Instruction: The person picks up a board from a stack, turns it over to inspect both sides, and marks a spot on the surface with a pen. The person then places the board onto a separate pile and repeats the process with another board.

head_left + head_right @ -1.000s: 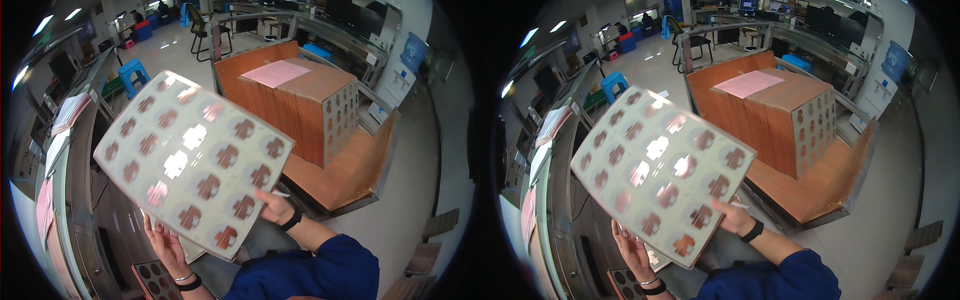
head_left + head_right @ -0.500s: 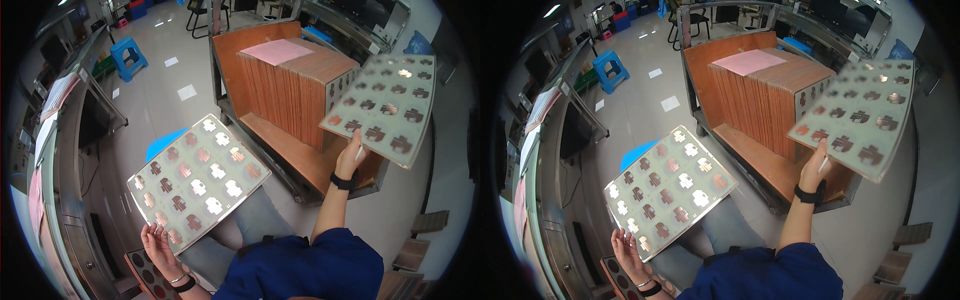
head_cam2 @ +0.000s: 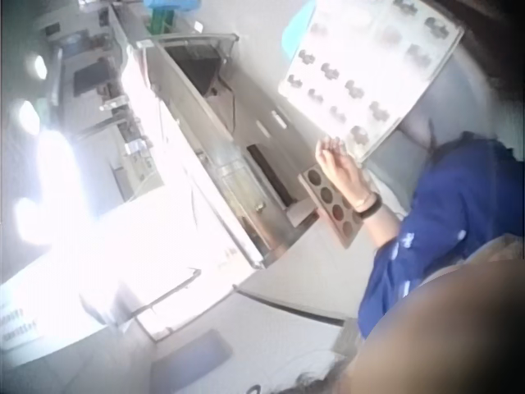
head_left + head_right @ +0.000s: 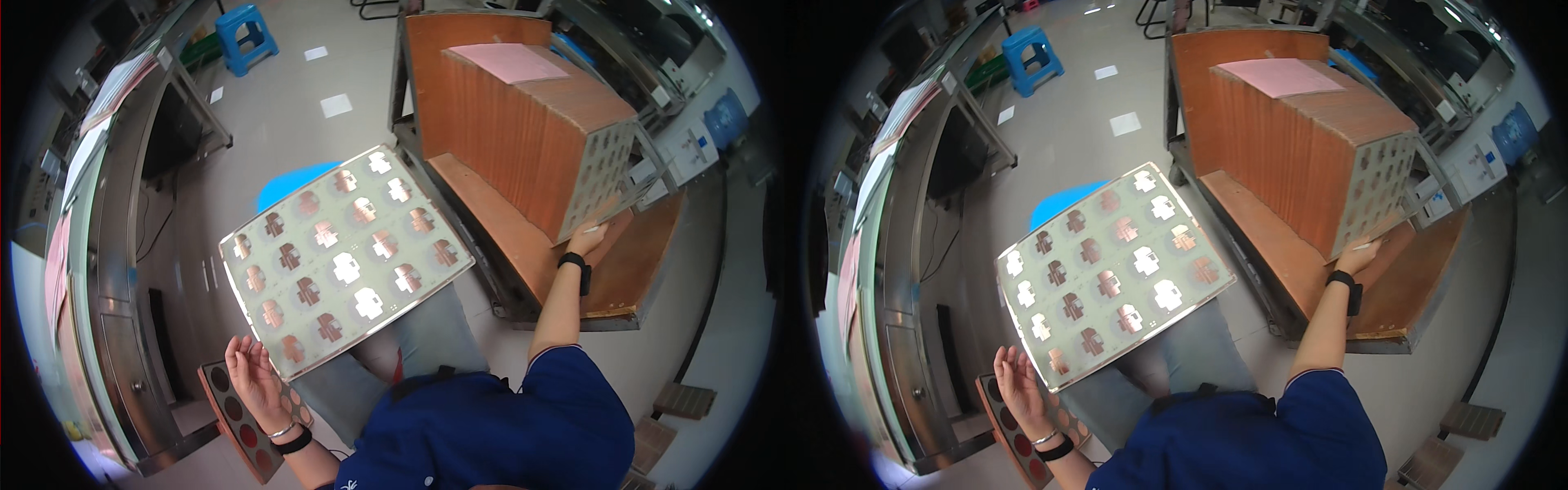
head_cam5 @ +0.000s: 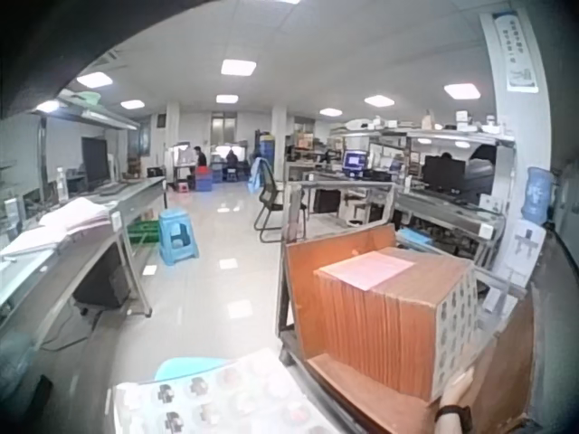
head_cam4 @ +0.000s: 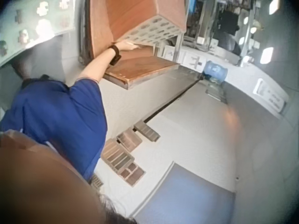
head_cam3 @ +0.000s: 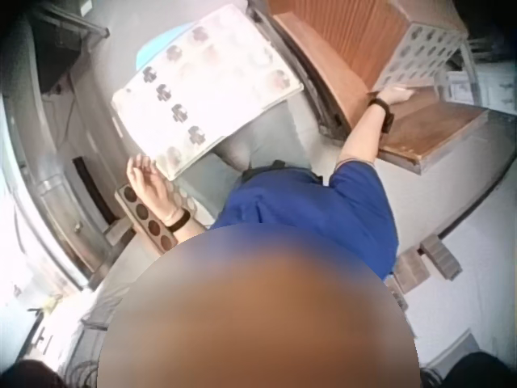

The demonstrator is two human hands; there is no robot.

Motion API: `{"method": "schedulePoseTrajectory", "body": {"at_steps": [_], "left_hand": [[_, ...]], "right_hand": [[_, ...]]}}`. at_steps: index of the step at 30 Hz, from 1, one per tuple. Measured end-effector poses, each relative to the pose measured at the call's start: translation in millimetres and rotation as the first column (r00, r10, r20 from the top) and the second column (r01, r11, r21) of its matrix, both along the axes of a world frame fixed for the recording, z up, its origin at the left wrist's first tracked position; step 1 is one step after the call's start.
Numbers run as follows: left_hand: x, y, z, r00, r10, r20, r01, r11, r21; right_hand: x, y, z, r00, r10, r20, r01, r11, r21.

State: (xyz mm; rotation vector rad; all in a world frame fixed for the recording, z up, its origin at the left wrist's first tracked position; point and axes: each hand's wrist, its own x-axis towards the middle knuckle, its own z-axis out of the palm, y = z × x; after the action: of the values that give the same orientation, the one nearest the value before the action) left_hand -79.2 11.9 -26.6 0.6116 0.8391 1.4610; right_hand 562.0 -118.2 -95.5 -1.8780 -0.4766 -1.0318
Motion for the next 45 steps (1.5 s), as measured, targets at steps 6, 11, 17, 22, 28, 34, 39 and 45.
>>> {"method": "schedulePoseTrajectory", "body": {"at_steps": [6,11,17,22,28,34,39,45], "left_hand": [[-8,-1,-18,0.998,0.053,0.033,-0.051,0.996,-0.071],[-21,2,-36,0.97,0.144,-0.196,-0.172,0.976,-0.131],[-29,9,-59,0.914,0.145,-0.378,-0.239,0.947,-0.216],[-30,20,-73,0.904,-0.084,-0.419,-0.06,0.946,-0.318],[-17,22,-77,0.893,-0.004,-0.45,-0.132,0.953,-0.271],[-1,17,-50,0.377,0.042,-0.925,-0.193,0.981,-0.035],[6,13,-24,0.232,0.001,-0.973,-0.201,0.978,-0.047],[15,4,-11,0.675,0.197,-0.712,-0.276,0.961,0.004]], "right_hand": [[0,41,-12,0.826,0.359,-0.434,-0.348,0.931,0.109],[-64,57,0,0.945,0.278,-0.172,-0.283,0.959,-0.002],[-166,105,16,0.613,0.706,-0.354,-0.786,0.591,-0.184],[-226,132,7,0.368,0.635,-0.68,-0.926,0.317,-0.205],[-243,134,3,0.501,0.616,-0.608,-0.863,0.301,-0.406],[-245,135,1,0.578,0.632,-0.516,-0.803,0.328,-0.497],[-241,135,-3,0.489,0.637,-0.596,-0.87,0.31,-0.383],[-217,139,2,0.229,0.699,-0.677,-0.953,0.303,-0.009]]}}
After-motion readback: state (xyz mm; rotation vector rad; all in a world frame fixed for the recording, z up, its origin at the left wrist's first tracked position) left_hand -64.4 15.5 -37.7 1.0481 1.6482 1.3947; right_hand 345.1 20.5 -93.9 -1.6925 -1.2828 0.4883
